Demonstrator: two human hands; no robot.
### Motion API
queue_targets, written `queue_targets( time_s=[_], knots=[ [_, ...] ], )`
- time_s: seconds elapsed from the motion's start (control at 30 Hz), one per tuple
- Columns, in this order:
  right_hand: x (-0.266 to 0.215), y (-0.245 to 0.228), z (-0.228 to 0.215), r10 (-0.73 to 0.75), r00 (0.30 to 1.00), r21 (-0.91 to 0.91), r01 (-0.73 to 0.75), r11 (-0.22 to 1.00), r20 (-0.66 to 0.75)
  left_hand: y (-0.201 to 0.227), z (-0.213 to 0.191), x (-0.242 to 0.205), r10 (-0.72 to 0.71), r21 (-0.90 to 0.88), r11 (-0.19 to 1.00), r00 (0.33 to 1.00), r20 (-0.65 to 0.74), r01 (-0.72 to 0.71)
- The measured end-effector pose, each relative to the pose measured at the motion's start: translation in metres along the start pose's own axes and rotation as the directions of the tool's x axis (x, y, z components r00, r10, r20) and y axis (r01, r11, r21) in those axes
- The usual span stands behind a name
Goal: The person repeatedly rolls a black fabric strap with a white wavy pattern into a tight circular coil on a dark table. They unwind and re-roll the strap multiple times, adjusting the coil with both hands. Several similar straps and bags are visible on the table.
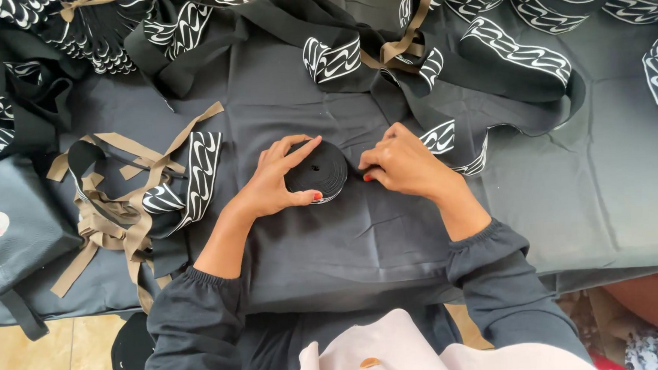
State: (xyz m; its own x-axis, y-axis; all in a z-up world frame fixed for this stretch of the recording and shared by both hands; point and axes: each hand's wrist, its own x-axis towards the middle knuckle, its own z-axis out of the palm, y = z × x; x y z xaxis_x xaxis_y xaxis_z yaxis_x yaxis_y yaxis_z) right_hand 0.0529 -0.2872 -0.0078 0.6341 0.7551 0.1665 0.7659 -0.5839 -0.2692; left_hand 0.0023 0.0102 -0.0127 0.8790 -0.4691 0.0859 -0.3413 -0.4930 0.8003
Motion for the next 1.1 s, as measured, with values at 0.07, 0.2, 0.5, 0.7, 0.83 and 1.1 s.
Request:
queue_targets(
  time_s=[0.07,0.2,0.5,0.7,0.83,1.1],
  knots=[
    [-0.001,-0.011,-0.007,0.059,0.995,0.060,-0.063,0.996,0.077,0.000,0.000,0.000,0.003,0.009,1.000,1.000,-0.001,-0.003],
    [0.001,-0.031,-0.022,0.115,0.965,0.223,-0.169,0.960,0.237,-0.003,0.002,0.001,0.004,0.036,0.999,1.000,-0.031,-0.003],
    [0.009,-0.018,0.025,-0.034,0.981,0.161,0.065,0.985,-0.190,-0.018,0.024,0.009,0.076,0.229,0.971,0.823,-0.563,0.067],
    [0.017,-0.028,0.087,-0.062,0.886,0.008,0.074,0.997,-0.459,-0.003,0.045,0.011,-0.043,0.245,0.937,0.775,-0.631,0.251],
    [0.018,-0.036,0.090,-0.087,0.851,-0.035,0.081,0.996,-0.519,0.003,0.016,0.000,-0.001,0.176,0.977,0.820,-0.572,0.124],
    [0.019,-0.039,0.067,-0.048,0.866,-0.102,-0.003,0.995,-0.498,-0.017,-0.028,-0.025,-0.259,-0.428,0.881,0.963,-0.082,0.201]
  ],
)
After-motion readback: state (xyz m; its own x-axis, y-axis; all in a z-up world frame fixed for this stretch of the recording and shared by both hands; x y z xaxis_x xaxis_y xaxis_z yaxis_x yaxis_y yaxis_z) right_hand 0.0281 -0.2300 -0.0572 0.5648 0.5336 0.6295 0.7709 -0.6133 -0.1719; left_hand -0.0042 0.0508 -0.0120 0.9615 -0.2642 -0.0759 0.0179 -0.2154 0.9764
